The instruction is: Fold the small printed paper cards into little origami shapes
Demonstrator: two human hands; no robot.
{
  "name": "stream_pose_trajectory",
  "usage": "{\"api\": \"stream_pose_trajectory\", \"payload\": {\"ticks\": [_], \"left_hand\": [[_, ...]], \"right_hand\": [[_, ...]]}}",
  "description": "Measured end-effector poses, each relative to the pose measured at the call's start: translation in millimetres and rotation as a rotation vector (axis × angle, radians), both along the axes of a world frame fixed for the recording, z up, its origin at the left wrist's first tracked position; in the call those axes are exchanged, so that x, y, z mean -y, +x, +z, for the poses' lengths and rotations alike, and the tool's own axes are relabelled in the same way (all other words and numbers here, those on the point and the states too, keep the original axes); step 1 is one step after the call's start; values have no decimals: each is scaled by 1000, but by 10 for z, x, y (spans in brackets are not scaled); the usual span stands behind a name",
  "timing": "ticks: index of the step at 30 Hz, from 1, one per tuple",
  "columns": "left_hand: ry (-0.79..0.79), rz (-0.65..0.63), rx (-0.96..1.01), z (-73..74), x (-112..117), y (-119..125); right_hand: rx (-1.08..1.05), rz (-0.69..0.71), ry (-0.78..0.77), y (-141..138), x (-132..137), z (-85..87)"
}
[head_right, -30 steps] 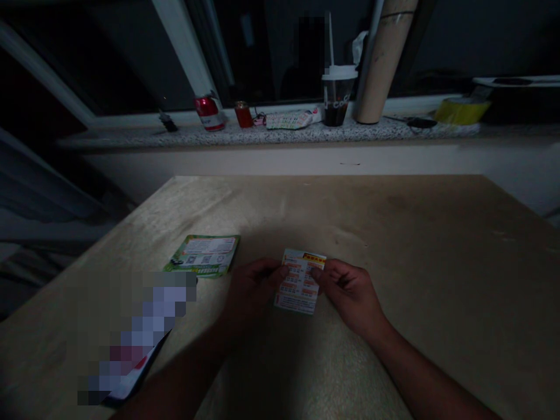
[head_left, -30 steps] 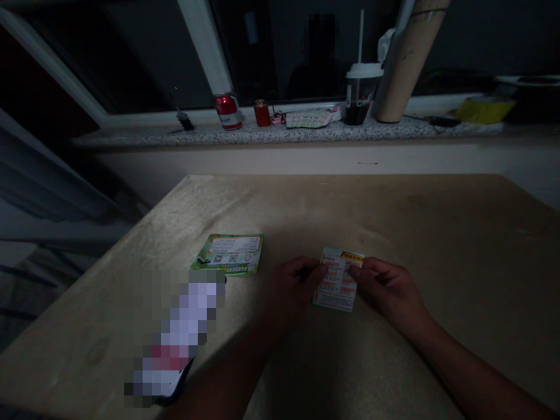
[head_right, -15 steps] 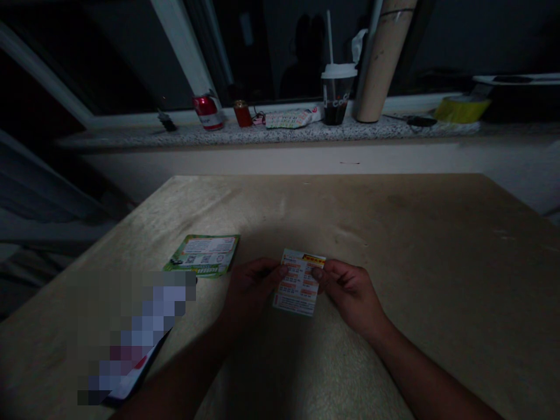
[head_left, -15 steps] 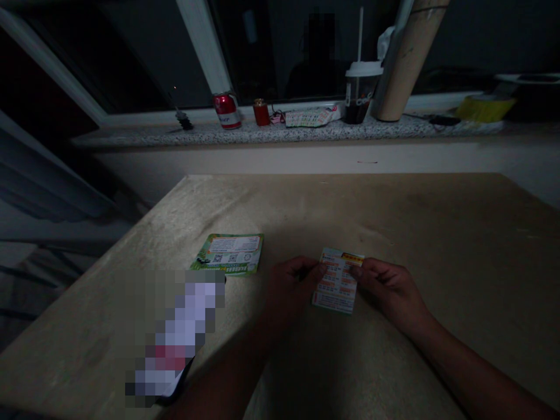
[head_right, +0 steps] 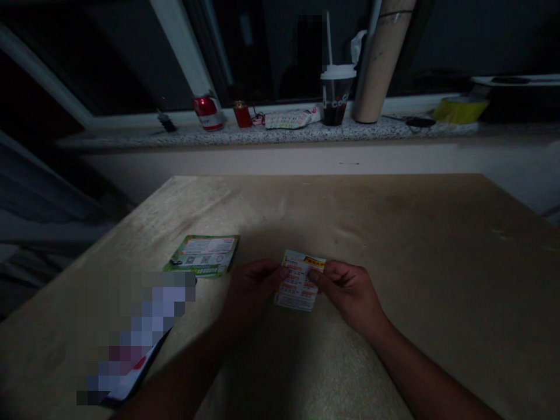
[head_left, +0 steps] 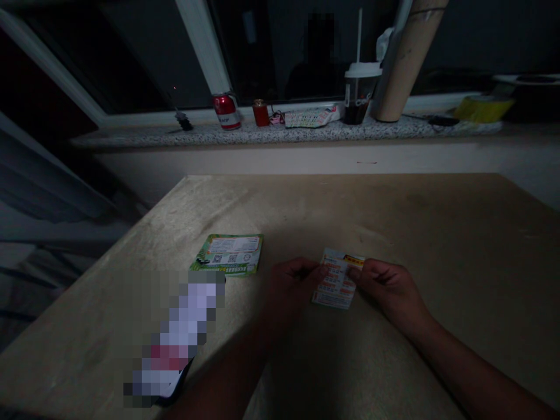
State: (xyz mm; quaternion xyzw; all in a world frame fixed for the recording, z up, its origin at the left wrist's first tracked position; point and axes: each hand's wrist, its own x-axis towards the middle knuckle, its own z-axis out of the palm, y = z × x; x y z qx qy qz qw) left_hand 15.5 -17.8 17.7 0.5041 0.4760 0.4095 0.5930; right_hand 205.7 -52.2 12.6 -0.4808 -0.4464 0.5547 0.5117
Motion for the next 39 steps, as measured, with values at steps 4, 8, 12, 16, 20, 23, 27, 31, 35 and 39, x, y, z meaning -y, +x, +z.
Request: {"api": "stream_pose_trajectory", "payload": {"ticks": [4,8,12,16,20,23,27,31,35,39], "left_hand": [[-4,-8,7,-8,-6,5],[-8,-16,6,-13,-7,7],[-13,-25,9,-25,-4,6],[-6,-39,5,-37,-2,-1],[-1,-44,-8,-41,-10,-5],[2,-44,-18,-34,-17,-4],[2,-37,-20,-12,-11,0],[2,-45,-13,3,0,0],[10,-53,-12,-9,-11,-4],[14,-59,-20,-25,-20,-10]], "right_hand": [[7,6,8,9,-4,-9],[-17,12,8,16,-3,-49],[7,-10,-9,11,-7,-51],[4,-14,-15,1,-10,-26],[-7,-10,-15,-4,-7,-7],[1,-15,-18,-2,-6,-3],[11,-23,-26,-1,-9,-2],[-10,-31,-38,-6,-9,2],[-18,-19,-18,-7,-9,-2],[-12,-17,-22,-1,-8,-4]]}}
